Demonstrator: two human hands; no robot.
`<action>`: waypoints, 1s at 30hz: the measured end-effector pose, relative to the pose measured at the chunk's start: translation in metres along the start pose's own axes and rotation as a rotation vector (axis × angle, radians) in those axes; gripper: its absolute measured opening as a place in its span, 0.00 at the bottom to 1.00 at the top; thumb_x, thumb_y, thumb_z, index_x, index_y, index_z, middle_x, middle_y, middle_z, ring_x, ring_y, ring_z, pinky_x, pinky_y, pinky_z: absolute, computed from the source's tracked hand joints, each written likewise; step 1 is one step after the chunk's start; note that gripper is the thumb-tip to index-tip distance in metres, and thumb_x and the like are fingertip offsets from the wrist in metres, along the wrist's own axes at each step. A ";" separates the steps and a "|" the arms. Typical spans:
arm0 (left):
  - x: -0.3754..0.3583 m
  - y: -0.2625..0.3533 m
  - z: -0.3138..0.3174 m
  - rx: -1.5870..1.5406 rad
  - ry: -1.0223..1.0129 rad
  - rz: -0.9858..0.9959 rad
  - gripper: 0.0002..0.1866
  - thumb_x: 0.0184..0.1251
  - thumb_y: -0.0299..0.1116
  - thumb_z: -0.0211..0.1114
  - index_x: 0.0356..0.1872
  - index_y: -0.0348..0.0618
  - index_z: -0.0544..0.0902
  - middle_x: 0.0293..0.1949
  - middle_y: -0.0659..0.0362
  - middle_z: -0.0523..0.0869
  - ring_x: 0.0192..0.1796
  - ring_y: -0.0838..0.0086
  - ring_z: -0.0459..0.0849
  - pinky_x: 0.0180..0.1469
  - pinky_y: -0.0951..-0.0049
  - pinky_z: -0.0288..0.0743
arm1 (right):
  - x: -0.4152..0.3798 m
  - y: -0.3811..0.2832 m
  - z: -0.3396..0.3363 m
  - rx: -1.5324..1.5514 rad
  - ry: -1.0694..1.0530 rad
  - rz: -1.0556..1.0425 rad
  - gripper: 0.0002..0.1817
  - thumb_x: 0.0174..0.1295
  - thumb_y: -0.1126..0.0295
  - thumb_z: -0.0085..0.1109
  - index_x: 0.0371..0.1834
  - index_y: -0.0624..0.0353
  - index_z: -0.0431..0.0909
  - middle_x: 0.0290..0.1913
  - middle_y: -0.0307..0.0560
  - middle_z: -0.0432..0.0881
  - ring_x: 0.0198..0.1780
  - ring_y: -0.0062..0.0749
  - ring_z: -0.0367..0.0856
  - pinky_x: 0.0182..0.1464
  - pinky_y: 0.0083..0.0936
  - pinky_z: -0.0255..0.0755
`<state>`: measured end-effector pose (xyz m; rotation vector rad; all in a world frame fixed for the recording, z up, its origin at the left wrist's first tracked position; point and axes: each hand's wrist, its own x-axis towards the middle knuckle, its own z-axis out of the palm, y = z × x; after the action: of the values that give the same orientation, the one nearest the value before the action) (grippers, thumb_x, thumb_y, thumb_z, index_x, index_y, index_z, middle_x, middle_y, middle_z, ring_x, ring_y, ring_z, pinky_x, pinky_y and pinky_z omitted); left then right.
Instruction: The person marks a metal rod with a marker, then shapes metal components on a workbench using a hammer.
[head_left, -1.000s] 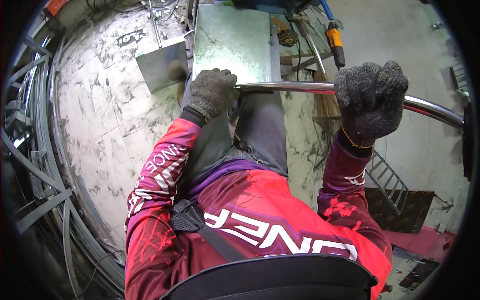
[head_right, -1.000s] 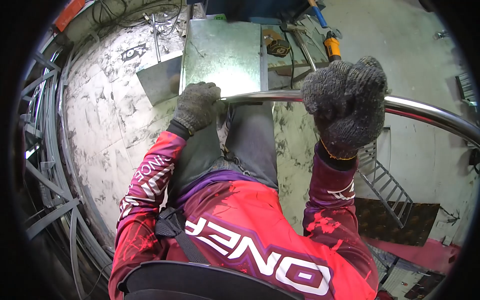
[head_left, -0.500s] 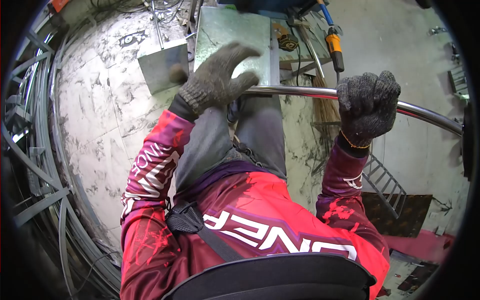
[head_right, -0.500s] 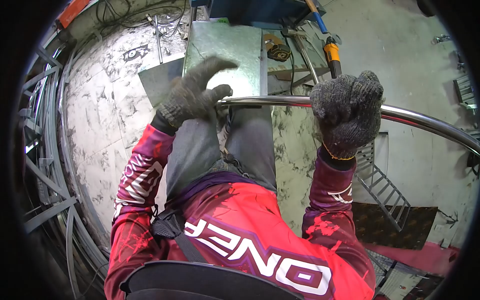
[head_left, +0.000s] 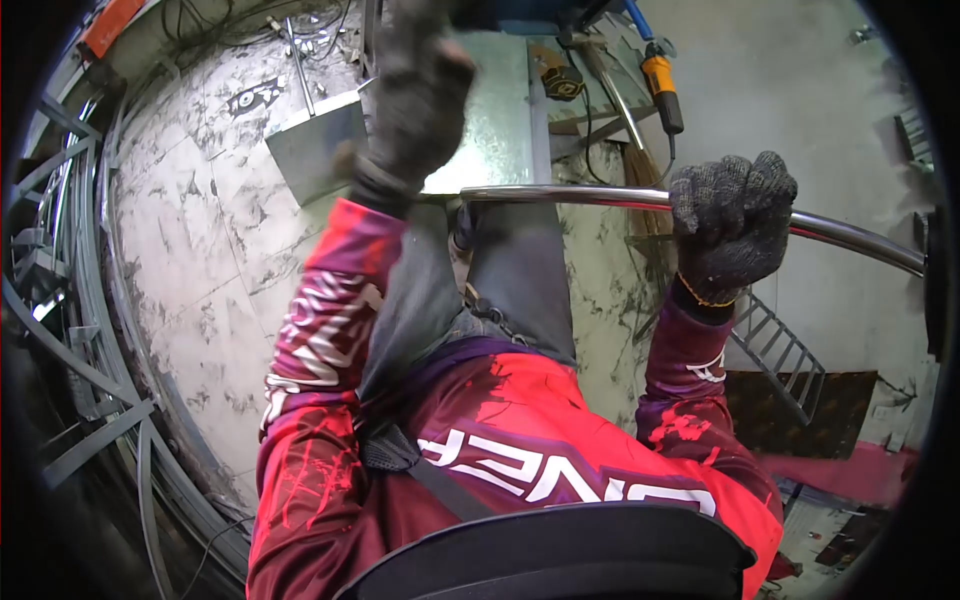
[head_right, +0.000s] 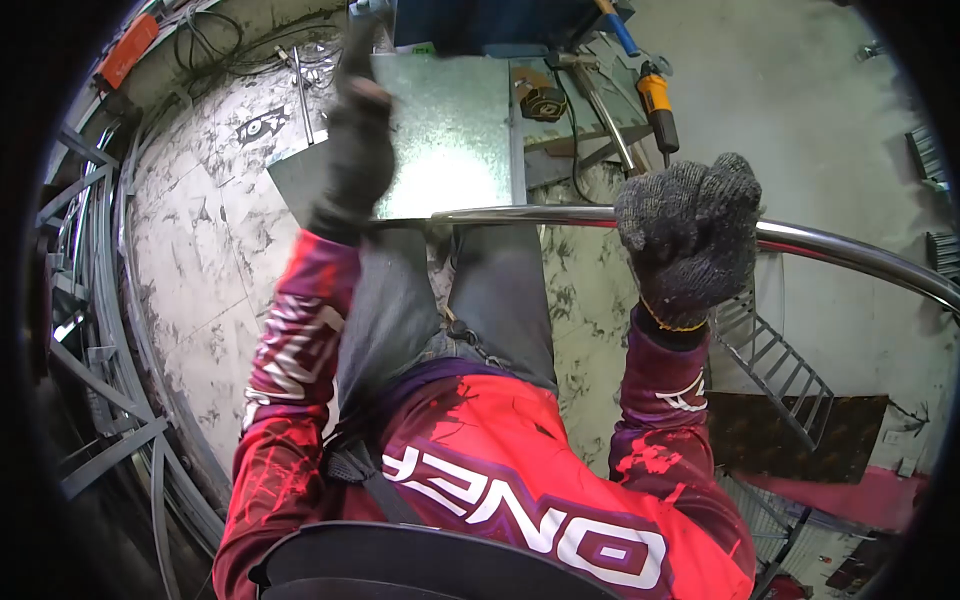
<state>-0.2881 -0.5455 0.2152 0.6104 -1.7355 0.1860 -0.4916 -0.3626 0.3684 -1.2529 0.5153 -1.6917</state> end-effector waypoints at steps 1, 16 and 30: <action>-0.002 -0.005 -0.005 -0.003 -0.009 0.002 0.24 0.78 0.37 0.54 0.72 0.42 0.68 0.68 0.37 0.72 0.68 0.40 0.72 0.62 0.51 0.72 | -0.001 0.001 -0.001 -0.008 -0.002 -0.008 0.19 0.81 0.57 0.36 0.28 0.50 0.63 0.17 0.35 0.60 0.15 0.24 0.56 0.24 0.28 0.67; -0.002 0.053 0.013 -0.953 -0.255 -0.476 0.36 0.77 0.59 0.52 0.76 0.48 0.63 0.72 0.42 0.70 0.76 0.47 0.66 0.76 0.44 0.57 | -0.007 0.001 -0.004 -0.062 0.096 -0.043 0.20 0.81 0.57 0.34 0.29 0.50 0.63 0.17 0.35 0.61 0.14 0.23 0.56 0.23 0.29 0.68; 0.031 -0.017 -0.086 -2.248 0.531 -0.616 0.30 0.76 0.45 0.58 0.74 0.44 0.67 0.72 0.45 0.71 0.72 0.55 0.72 0.67 0.50 0.70 | -0.005 0.002 0.002 -0.042 0.059 -0.019 0.17 0.80 0.59 0.39 0.29 0.49 0.65 0.17 0.32 0.61 0.16 0.22 0.58 0.25 0.26 0.66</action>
<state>-0.2104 -0.5315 0.2637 -0.6126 -0.3611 -1.6423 -0.4887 -0.3591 0.3654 -1.2444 0.5782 -1.7457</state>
